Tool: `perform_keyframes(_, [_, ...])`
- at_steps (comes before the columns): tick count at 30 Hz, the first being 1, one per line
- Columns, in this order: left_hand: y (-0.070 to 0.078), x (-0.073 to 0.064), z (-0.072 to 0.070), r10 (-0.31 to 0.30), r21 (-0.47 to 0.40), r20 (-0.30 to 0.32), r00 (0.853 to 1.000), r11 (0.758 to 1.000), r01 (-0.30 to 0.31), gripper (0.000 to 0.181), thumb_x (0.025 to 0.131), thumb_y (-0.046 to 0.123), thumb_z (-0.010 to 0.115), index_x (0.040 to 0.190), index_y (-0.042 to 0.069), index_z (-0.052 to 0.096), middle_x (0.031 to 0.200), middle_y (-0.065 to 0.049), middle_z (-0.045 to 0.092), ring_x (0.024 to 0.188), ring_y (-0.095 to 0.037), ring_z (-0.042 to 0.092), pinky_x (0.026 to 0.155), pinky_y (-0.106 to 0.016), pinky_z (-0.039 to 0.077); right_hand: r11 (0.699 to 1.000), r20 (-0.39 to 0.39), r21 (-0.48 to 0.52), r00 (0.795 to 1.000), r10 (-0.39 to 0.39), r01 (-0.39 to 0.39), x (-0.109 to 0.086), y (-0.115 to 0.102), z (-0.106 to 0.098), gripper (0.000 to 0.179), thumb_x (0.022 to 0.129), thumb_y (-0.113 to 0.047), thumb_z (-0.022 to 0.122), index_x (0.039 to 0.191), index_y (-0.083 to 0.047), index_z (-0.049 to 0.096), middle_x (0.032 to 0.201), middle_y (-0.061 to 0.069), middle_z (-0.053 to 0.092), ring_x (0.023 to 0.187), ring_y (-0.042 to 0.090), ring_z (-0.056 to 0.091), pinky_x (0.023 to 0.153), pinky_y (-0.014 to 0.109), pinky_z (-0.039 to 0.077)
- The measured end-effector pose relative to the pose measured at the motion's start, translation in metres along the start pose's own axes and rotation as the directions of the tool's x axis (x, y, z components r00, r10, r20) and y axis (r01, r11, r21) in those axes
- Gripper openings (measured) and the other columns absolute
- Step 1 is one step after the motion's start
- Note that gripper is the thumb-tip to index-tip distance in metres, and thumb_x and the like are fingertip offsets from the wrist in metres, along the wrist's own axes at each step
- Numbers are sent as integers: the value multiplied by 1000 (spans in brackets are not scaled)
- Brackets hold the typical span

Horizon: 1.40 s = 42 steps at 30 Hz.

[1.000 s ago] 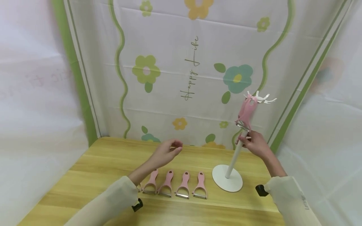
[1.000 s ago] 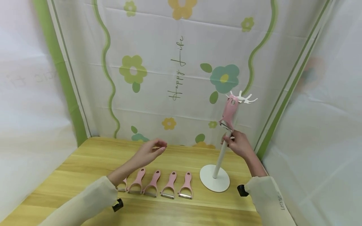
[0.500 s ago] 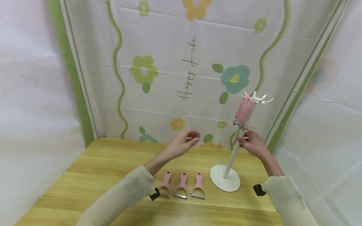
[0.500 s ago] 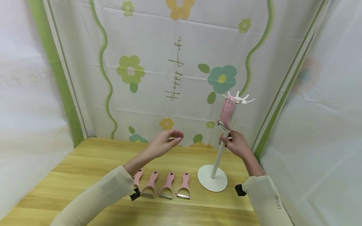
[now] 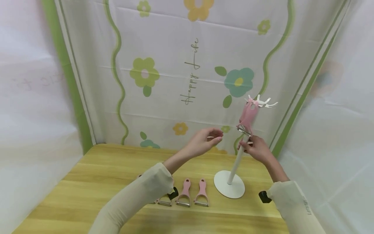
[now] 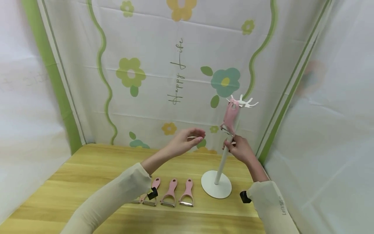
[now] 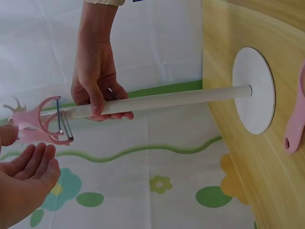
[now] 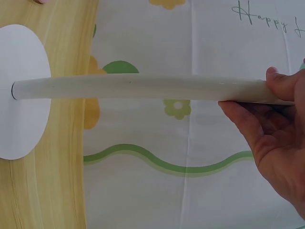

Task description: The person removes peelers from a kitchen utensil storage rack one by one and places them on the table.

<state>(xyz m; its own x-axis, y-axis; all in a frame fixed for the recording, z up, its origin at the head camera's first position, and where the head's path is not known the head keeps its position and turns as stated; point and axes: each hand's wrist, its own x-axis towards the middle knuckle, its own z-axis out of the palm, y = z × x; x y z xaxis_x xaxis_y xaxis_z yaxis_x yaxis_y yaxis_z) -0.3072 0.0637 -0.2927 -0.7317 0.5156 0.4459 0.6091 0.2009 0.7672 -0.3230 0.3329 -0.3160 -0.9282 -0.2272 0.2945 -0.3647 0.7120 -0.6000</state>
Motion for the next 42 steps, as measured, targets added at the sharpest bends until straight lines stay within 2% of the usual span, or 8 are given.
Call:
perform_keyframes(8, [12,18,10,40,-25,-1,999,999,-40,31,101,13,58,130,0,59,127,-14,66,120,-22,63,98,-20,53,1000,-2,12,1000,9,-9,0,0,2,27,102,-11,54,123,7,57,104,25,67,100,44,70,79,43,62])
perform_keyframes(15, [27,43,15,55,-35,-31,998,998,-56,41,102,16,58,140,3,52,135,-13,62,124,-20,60,100,-18,50,1000,-1,22,1000,1,-1,-1,2,1,20,103,-13,55,106,6,62,100,22,69,100,42,70,79,41,62])
perform_keyframes(20, [34,64,20,70,-65,-7,998,995,-70,44,101,16,59,143,4,51,140,-12,60,128,-20,59,97,-16,50,1000,-2,19,1000,8,-8,-3,3,-2,20,102,-12,55,106,6,61,97,21,71,99,41,70,78,39,62])
perform_keyframes(24, [36,77,22,31,-119,-18,999,992,-33,42,100,16,59,141,4,53,138,-11,61,126,-20,60,90,-15,52,1000,0,15,1000,6,-6,-2,2,-1,20,103,-14,55,105,5,62,99,22,71,101,42,70,78,39,62])
perform_keyframes(27, [36,83,23,-11,-168,-36,999,986,5,39,100,15,60,137,4,56,134,-12,64,121,-22,63,85,-15,52,1000,6,15,1000,10,-10,-1,0,0,20,103,-13,55,104,5,62,101,24,71,102,42,70,78,39,62])
perform_keyframes(32, [37,91,27,-52,-208,-18,998,977,47,35,100,16,60,132,1,58,129,-14,66,114,-19,64,81,-16,52,1000,1,13,1000,21,-21,-2,3,0,18,102,-11,55,103,6,63,100,23,71,101,42,70,77,38,62])
perform_keyframes(37, [42,96,27,-52,-247,3,999,968,51,34,100,16,61,128,-2,59,120,-17,68,95,-7,62,74,-18,53,1000,-8,0,1000,-14,14,-3,3,-1,19,102,-13,55,103,4,63,98,21,72,100,41,71,77,38,62])
perform_keyframes(42, [44,98,23,-58,-322,41,997,944,68,27,100,12,59,121,-4,64,101,-13,71,76,-6,62,64,-19,53,1000,-7,6,1000,-15,16,-2,3,0,22,102,-15,56,106,5,63,101,22,71,101,41,70,78,40,62])
